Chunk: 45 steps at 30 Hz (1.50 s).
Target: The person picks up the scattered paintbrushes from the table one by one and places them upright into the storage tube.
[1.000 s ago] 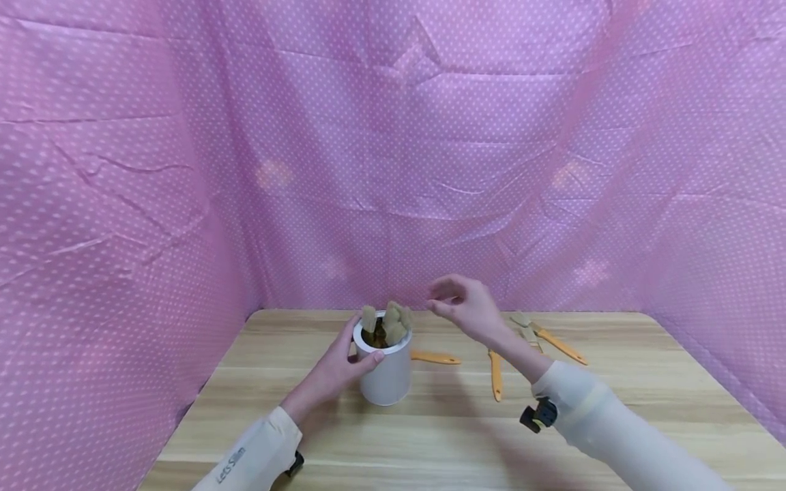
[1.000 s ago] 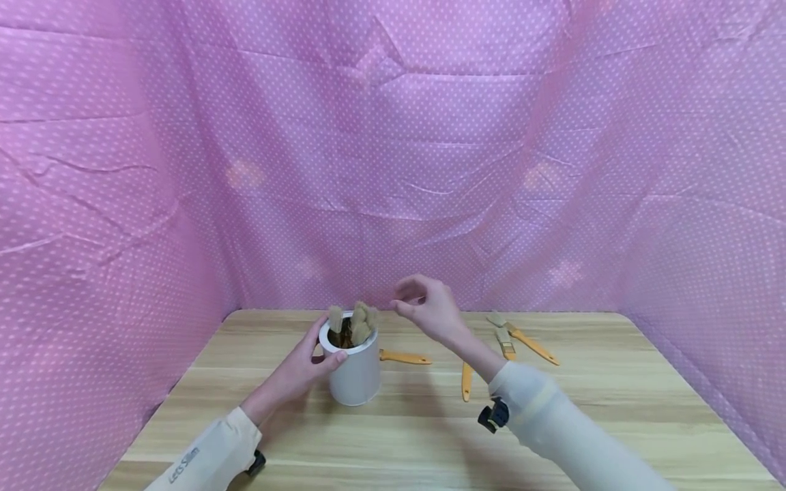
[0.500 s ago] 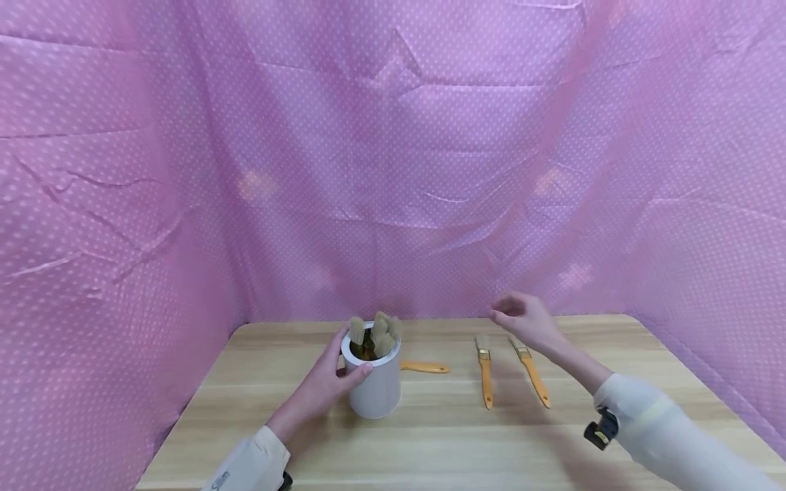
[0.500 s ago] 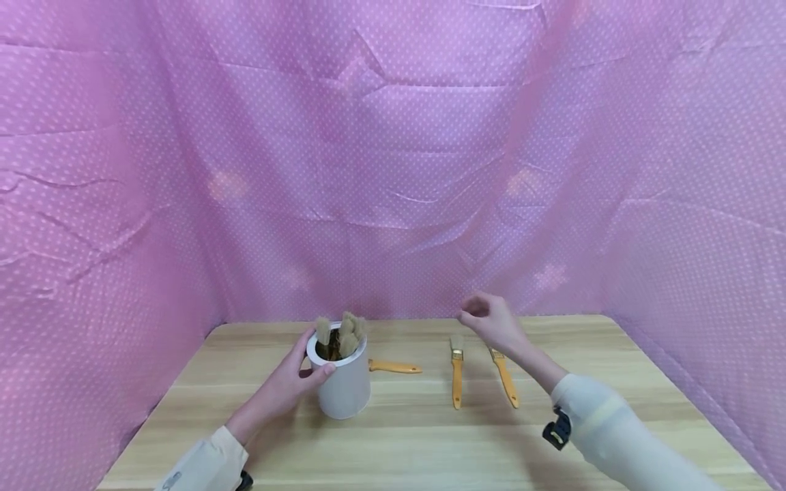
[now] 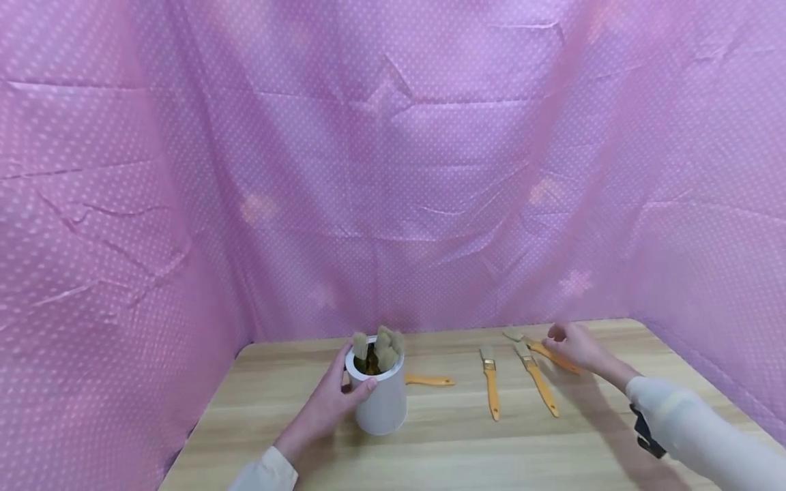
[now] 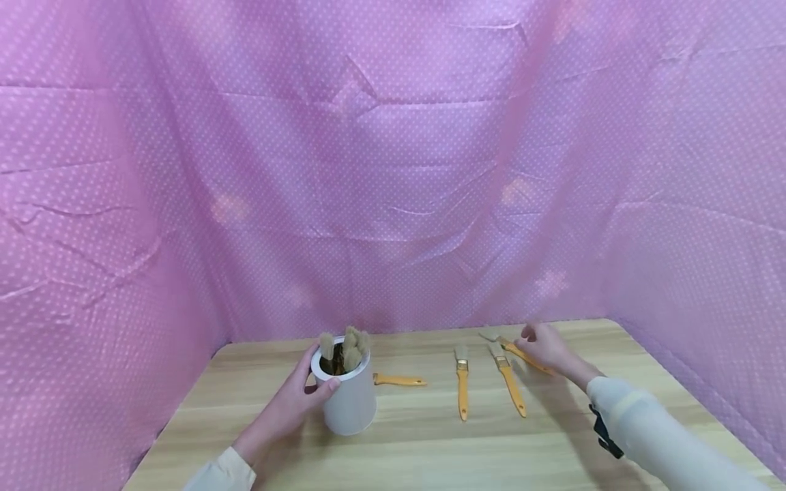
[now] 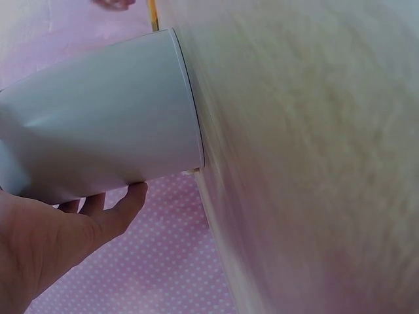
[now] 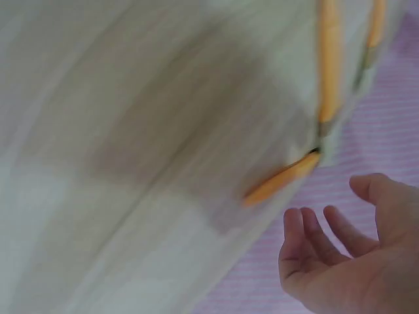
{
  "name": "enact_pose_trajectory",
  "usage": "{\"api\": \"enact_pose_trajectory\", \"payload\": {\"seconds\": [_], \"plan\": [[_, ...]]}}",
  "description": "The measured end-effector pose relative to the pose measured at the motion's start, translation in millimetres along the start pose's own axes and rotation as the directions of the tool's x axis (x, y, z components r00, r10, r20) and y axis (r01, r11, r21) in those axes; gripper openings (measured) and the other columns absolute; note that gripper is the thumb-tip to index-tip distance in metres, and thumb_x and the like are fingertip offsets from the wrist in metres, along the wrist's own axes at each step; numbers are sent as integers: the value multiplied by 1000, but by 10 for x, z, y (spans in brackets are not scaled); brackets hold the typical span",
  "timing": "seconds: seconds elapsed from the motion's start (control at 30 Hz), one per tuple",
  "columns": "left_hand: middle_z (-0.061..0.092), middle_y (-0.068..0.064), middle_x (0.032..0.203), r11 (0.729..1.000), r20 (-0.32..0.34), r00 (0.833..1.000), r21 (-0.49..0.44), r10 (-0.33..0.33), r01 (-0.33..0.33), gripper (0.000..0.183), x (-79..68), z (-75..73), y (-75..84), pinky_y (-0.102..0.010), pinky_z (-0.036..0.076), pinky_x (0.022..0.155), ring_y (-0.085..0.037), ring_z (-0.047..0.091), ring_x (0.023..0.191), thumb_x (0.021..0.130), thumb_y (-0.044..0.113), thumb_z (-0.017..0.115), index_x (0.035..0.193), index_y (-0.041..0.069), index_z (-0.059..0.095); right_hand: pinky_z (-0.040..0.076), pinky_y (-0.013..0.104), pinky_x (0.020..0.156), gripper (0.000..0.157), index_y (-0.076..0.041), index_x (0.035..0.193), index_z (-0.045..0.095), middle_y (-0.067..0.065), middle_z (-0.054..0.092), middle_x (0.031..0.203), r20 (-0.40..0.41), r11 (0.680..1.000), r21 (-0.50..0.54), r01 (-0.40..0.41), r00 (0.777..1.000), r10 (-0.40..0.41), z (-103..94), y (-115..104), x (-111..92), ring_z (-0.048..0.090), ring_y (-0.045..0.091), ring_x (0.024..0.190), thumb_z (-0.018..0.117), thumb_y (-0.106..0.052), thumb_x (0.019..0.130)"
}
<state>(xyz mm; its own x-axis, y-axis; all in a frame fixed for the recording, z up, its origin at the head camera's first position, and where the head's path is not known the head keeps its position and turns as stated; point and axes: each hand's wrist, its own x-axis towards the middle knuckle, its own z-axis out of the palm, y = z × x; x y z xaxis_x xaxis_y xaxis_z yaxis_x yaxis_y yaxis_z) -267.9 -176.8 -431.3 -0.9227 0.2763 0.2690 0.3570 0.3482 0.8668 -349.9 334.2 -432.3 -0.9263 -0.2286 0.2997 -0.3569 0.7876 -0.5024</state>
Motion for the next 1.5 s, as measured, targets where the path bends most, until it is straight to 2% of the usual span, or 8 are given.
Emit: {"api": "enact_pose_trajectory", "payload": {"seconds": [0.17,0.33,0.6,0.77,0.93,1.13,1.37,1.5], "plan": [[22,-15,164,1000,-5,1000,-3,10,-10,96,34,-11,-3,-60,36,109,-37,24,148,96,43,71,164,12,11,55,54,79,33,11,107,64,18,68,95,72,999,-33,-32,997,34,18,176,50,65,37,90,69,-20,97],[22,-13,164,1000,1,1000,5,-4,4,95,24,-6,-13,-60,37,109,-35,25,147,96,44,70,164,16,11,55,54,79,32,11,105,66,19,68,96,95,999,-37,-32,995,35,77,171,92,65,36,90,71,-20,95],[22,-13,164,1000,8,1000,2,-15,15,95,-12,11,3,-59,38,109,-34,26,147,96,43,71,164,14,12,56,46,70,23,10,95,68,18,69,91,136,994,-69,-82,987,90,170,135,110,62,27,78,70,-12,91],[20,-14,165,1000,12,1000,4,-11,11,96,-25,11,-4,-58,38,109,-34,25,148,96,43,71,164,12,10,51,38,58,7,3,81,71,9,67,79,123,995,-91,-42,991,53,211,118,118,54,20,65,70,-2,85],[19,-12,165,1000,17,1000,0,-5,5,96,-26,13,-22,-60,38,109,-35,23,149,96,44,70,164,13,9,40,31,51,9,-2,75,71,3,59,70,122,997,-64,-51,991,58,246,116,103,46,17,57,67,1,83],[20,-10,165,1000,19,1000,-3,-4,4,95,-25,12,-8,-61,37,109,-33,23,148,96,43,71,164,16,10,55,43,67,9,7,89,73,17,69,91,101,996,-20,-85,991,87,229,121,105,58,24,75,69,2,83],[19,-12,165,1000,16,1000,0,-7,7,96,-28,15,19,-62,37,109,-35,24,148,96,42,71,164,14,9,51,36,64,9,5,85,70,7,66,80,68,993,24,-112,992,110,175,69,103,58,23,73,73,0,77],[20,-15,165,1000,12,1000,2,-4,4,96,-24,12,18,-61,37,109,-35,25,148,96,41,71,164,12,10,51,34,63,8,5,84,68,8,65,79,41,991,59,-123,992,121,119,8,113,58,23,73,72,3,77]]}}
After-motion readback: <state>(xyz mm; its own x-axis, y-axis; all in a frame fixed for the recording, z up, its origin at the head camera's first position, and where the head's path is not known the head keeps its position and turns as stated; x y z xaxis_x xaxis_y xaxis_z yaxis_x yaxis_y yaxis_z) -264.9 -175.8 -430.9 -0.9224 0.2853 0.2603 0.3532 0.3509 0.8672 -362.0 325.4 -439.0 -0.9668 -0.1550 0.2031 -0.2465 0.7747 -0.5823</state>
